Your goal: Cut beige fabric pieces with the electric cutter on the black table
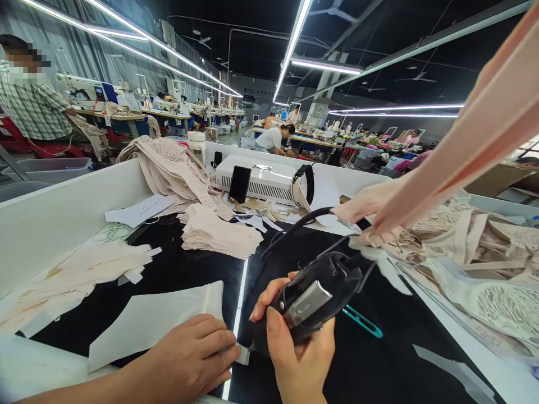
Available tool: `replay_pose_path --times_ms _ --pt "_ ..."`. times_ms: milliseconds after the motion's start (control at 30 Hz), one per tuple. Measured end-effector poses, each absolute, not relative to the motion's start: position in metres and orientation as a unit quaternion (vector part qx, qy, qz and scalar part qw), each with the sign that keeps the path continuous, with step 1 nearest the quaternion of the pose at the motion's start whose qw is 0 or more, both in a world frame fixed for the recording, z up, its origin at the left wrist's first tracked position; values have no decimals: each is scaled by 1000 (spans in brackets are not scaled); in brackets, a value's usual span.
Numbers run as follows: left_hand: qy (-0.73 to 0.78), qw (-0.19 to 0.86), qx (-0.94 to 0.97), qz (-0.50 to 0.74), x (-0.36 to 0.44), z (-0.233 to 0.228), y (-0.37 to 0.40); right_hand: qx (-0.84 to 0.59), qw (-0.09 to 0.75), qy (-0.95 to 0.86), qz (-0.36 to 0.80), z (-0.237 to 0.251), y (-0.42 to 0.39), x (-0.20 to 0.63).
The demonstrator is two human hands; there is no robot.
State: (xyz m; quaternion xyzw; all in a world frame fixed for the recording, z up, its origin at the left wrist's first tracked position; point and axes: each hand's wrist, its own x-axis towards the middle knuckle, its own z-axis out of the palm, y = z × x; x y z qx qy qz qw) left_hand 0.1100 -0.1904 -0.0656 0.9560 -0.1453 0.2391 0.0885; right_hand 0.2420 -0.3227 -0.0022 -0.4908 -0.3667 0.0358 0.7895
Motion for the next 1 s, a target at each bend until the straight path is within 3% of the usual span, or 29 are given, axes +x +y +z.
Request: replay_pose_path --times_ms 1000 --pt "-180 101 954 219 107 -58 -178 -512 787 -343 25 -1 -341 246"
